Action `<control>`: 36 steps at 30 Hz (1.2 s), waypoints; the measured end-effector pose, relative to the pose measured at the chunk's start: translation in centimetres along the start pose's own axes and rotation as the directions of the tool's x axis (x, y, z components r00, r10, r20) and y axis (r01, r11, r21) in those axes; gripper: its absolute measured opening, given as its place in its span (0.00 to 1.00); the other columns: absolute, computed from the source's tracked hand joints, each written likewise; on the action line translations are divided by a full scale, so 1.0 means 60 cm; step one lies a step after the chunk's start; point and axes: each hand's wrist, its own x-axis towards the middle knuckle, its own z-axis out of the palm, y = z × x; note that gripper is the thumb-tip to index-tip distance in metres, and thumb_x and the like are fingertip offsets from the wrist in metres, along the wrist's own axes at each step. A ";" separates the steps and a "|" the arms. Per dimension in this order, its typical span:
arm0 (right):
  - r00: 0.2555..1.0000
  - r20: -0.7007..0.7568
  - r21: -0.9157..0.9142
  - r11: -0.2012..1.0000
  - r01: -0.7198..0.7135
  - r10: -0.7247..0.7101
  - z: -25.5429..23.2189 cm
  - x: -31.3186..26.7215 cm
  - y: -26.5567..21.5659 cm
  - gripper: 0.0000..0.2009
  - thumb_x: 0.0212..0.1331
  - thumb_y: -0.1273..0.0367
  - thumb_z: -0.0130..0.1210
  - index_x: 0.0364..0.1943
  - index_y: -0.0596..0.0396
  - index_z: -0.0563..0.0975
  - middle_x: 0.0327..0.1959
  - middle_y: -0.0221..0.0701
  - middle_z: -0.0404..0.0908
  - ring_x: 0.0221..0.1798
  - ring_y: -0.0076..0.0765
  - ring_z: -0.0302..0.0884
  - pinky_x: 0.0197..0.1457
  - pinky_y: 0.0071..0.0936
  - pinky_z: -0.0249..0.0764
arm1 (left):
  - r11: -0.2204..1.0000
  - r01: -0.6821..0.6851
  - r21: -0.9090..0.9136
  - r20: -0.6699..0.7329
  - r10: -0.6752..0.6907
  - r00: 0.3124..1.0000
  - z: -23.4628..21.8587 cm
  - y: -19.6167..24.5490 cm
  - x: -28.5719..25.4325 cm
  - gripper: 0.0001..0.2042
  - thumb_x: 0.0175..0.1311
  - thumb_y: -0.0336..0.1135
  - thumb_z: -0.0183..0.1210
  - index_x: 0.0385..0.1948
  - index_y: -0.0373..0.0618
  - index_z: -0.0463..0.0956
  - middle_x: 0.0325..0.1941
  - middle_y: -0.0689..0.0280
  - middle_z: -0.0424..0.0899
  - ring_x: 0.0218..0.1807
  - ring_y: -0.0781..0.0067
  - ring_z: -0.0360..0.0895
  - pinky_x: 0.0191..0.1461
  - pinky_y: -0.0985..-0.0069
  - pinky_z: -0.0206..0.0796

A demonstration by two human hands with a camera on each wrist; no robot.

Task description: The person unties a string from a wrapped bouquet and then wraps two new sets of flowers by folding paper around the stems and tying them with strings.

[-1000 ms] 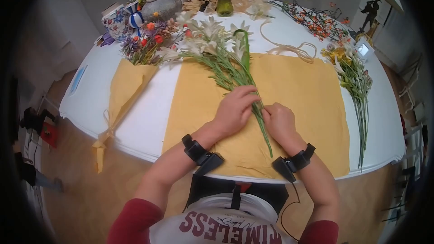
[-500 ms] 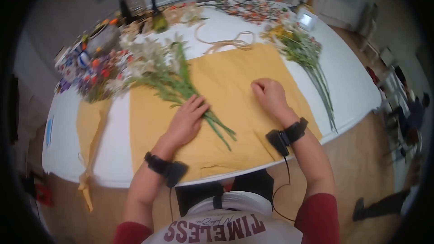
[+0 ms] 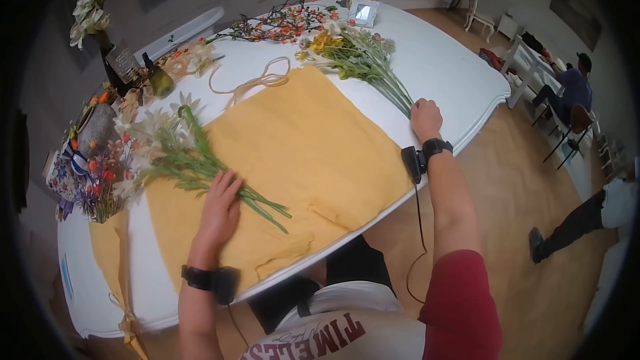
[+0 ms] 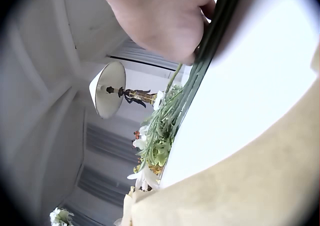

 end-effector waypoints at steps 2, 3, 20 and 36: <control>0.998 -0.059 0.024 1.000 0.005 -0.004 -0.002 0.004 -0.004 0.11 0.56 0.63 0.49 0.33 0.54 0.79 0.35 0.43 0.78 0.39 0.50 0.77 0.42 0.41 0.72 | 1.000 0.004 -0.014 0.010 -0.003 1.000 -0.003 0.002 0.000 0.23 0.52 0.20 0.49 0.55 0.42 0.68 0.64 0.54 0.61 0.68 0.48 0.52 0.68 0.63 0.49; 0.993 -0.118 0.047 0.999 0.018 -0.013 -0.003 0.007 -0.008 0.11 0.58 0.63 0.48 0.34 0.55 0.78 0.34 0.43 0.79 0.38 0.51 0.77 0.41 0.42 0.72 | 1.000 0.005 -0.018 0.012 -0.005 1.000 -0.003 0.002 -0.001 0.24 0.52 0.20 0.49 0.55 0.42 0.67 0.64 0.54 0.61 0.68 0.48 0.52 0.68 0.63 0.49; 0.891 -0.453 0.790 0.449 0.417 -0.032 -0.054 -0.020 -0.238 0.11 0.65 0.65 0.45 0.42 0.58 0.71 0.26 0.30 0.74 0.28 0.25 0.70 0.33 0.24 0.68 | 0.999 -0.005 0.034 -0.041 0.006 0.999 0.008 -0.010 -0.003 0.22 0.52 0.24 0.51 0.53 0.45 0.69 0.63 0.56 0.63 0.66 0.50 0.55 0.65 0.62 0.52; 0.763 0.148 0.965 0.261 0.028 -0.629 -0.004 -0.342 -0.418 0.09 0.65 0.67 0.42 0.38 0.58 0.70 0.22 0.27 0.68 0.24 0.21 0.63 0.28 0.21 0.63 | 1.000 -0.006 -0.002 -0.085 0.006 0.996 0.012 -0.015 -0.007 0.22 0.55 0.26 0.52 0.55 0.47 0.68 0.63 0.58 0.64 0.67 0.51 0.56 0.65 0.63 0.53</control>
